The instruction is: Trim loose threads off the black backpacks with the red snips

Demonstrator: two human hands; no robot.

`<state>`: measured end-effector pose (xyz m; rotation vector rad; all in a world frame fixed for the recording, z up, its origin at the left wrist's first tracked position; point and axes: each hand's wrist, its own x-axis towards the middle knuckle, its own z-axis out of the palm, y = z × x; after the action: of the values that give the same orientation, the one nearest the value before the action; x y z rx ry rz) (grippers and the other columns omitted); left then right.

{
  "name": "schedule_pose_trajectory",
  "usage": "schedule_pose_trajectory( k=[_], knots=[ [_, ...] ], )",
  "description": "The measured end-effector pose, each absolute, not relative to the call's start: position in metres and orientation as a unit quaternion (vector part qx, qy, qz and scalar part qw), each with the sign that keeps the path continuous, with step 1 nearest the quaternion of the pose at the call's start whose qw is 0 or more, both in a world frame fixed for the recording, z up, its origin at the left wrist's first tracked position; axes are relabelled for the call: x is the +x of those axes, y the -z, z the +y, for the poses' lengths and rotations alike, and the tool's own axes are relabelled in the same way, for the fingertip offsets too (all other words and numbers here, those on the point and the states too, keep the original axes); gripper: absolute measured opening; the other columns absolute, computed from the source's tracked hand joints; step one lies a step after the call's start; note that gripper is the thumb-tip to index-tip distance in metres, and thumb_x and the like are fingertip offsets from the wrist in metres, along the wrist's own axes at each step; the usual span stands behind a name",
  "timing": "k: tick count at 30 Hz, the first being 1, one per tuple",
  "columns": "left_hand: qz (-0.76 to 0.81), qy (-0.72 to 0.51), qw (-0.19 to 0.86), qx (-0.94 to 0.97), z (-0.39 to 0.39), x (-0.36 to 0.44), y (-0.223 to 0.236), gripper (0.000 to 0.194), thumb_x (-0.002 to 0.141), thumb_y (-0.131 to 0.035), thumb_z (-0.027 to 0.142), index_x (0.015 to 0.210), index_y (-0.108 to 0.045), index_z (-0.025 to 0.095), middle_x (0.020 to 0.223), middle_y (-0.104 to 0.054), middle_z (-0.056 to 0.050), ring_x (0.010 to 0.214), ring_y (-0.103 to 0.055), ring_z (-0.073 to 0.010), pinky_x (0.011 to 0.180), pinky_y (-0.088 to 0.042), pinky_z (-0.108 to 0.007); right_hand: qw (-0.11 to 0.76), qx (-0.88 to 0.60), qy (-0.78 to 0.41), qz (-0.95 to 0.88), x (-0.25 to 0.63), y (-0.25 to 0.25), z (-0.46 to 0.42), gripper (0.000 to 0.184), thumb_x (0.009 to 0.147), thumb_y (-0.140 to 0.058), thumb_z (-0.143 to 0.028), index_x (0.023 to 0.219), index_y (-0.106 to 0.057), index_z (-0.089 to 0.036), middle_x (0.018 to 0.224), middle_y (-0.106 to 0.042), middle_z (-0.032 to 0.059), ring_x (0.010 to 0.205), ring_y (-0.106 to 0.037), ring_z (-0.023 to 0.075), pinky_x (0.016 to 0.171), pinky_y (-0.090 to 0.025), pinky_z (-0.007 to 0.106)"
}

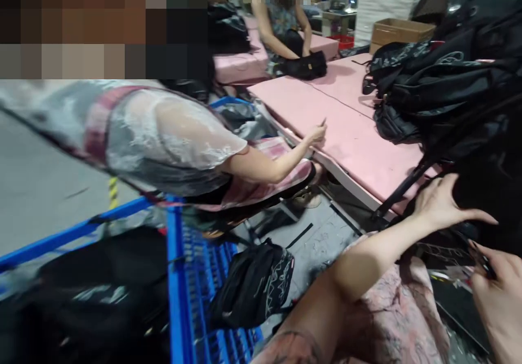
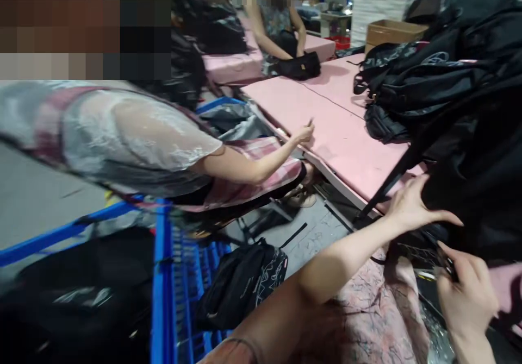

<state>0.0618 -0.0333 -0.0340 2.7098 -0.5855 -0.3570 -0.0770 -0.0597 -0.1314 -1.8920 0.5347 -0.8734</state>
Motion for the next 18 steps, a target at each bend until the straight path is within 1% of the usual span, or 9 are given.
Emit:
schedule_pose_trajectory(
  k=[2, 3, 5, 7, 9, 11, 14, 16, 18],
  knots=[
    [-0.23, 0.085, 0.157, 0.957, -0.035, 0.07, 0.042, 0.078, 0.048, -0.07, 0.064, 0.111, -0.052, 0.022, 0.107, -0.057, -0.003, 0.098, -0.053, -0.0212, 0.083, -0.045, -0.031, 0.508, -0.761, 0.362, 0.178, -0.071, 0.132, -0.064, 0.022, 0.074, -0.047, -0.008, 0.091, -0.06, -0.013, 0.083, -0.055, 0.0024, 0.074, -0.051, 0.0112, 0.06, -0.038, 0.02],
    [-0.235, 0.072, 0.152, 0.957, -0.036, 0.074, 0.046, 0.076, 0.048, -0.071, 0.064, 0.108, -0.054, 0.021, 0.102, -0.058, -0.003, 0.094, -0.055, -0.02, 0.079, -0.045, -0.029, 0.535, -0.75, 0.354, 0.162, -0.069, 0.132, -0.065, 0.026, 0.072, -0.046, -0.004, 0.093, -0.059, -0.014, 0.083, -0.054, 0.0019, 0.076, -0.051, 0.0102, 0.063, -0.039, 0.019],
    [-0.235, 0.065, 0.14, 0.96, -0.041, 0.082, 0.053, 0.076, 0.049, -0.07, 0.064, 0.109, -0.054, 0.02, 0.096, -0.06, -0.002, 0.089, -0.057, -0.0182, 0.075, -0.044, -0.026, 0.575, -0.729, 0.342, 0.147, -0.067, 0.133, -0.067, 0.034, 0.067, -0.044, 0.003, 0.094, -0.057, -0.013, 0.082, -0.052, 0.0017, 0.076, -0.049, 0.0085, 0.067, -0.04, 0.018],
    [-0.224, 0.079, 0.119, 0.964, -0.046, 0.087, 0.059, 0.079, 0.049, -0.07, 0.065, 0.113, -0.053, 0.022, 0.096, -0.061, -0.001, 0.091, -0.057, -0.0189, 0.074, -0.043, -0.024, 0.61, -0.711, 0.316, 0.147, -0.067, 0.134, -0.068, 0.035, 0.069, -0.044, 0.004, 0.097, -0.057, -0.013, 0.083, -0.05, 0.0022, 0.077, -0.049, 0.0077, 0.068, -0.04, 0.017],
    [-0.203, 0.084, 0.087, 0.972, -0.052, 0.09, 0.06, 0.078, 0.049, -0.07, 0.064, 0.113, -0.054, 0.023, 0.095, -0.062, -0.001, 0.091, -0.058, -0.0205, 0.07, -0.041, -0.024, 0.635, -0.697, 0.297, 0.152, -0.068, 0.134, -0.068, 0.036, 0.07, -0.042, 0.005, 0.097, -0.057, -0.013, 0.083, -0.049, 0.0026, 0.077, -0.049, 0.0077, 0.068, -0.041, 0.018],
    [-0.193, 0.082, 0.062, 0.976, -0.056, 0.09, 0.059, 0.073, 0.05, -0.069, 0.064, 0.109, -0.056, 0.023, 0.091, -0.062, 0.0, 0.087, -0.058, -0.021, 0.065, -0.04, -0.025, 0.646, -0.688, 0.293, 0.151, -0.07, 0.131, -0.067, 0.041, 0.066, -0.037, 0.006, 0.096, -0.057, -0.013, 0.083, -0.049, 0.003, 0.077, -0.049, 0.0082, 0.067, -0.041, 0.018],
    [-0.19, 0.106, 0.054, 0.975, -0.056, 0.092, 0.054, 0.069, 0.05, -0.07, 0.064, 0.104, -0.057, 0.024, 0.086, -0.062, 0.001, 0.083, -0.059, -0.0197, 0.062, -0.038, -0.024, 0.65, -0.686, 0.293, 0.147, -0.074, 0.126, -0.062, 0.048, 0.061, -0.033, 0.005, 0.099, -0.057, -0.012, 0.083, -0.05, 0.0038, 0.077, -0.05, 0.0088, 0.068, -0.042, 0.019],
    [-0.189, 0.126, 0.058, 0.972, -0.053, 0.093, 0.05, 0.068, 0.049, -0.072, 0.061, 0.104, -0.057, 0.025, 0.085, -0.062, 0.002, 0.083, -0.058, -0.0183, 0.062, -0.038, -0.024, 0.649, -0.683, 0.299, 0.155, -0.075, 0.124, -0.055, 0.052, 0.062, -0.033, 0.004, 0.104, -0.057, -0.013, 0.087, -0.051, 0.0043, 0.081, -0.051, 0.0088, 0.073, -0.043, 0.018],
    [-0.193, 0.13, 0.069, 0.97, -0.05, 0.094, 0.047, 0.071, 0.048, -0.073, 0.058, 0.108, -0.056, 0.026, 0.09, -0.061, 0.002, 0.086, -0.058, -0.0175, 0.064, -0.039, -0.023, 0.646, -0.676, 0.309, 0.171, -0.075, 0.123, -0.048, 0.057, 0.061, -0.032, 0.005, 0.109, -0.056, -0.016, 0.093, -0.052, 0.0043, 0.087, -0.051, 0.0083, 0.079, -0.043, 0.018]
  ],
)
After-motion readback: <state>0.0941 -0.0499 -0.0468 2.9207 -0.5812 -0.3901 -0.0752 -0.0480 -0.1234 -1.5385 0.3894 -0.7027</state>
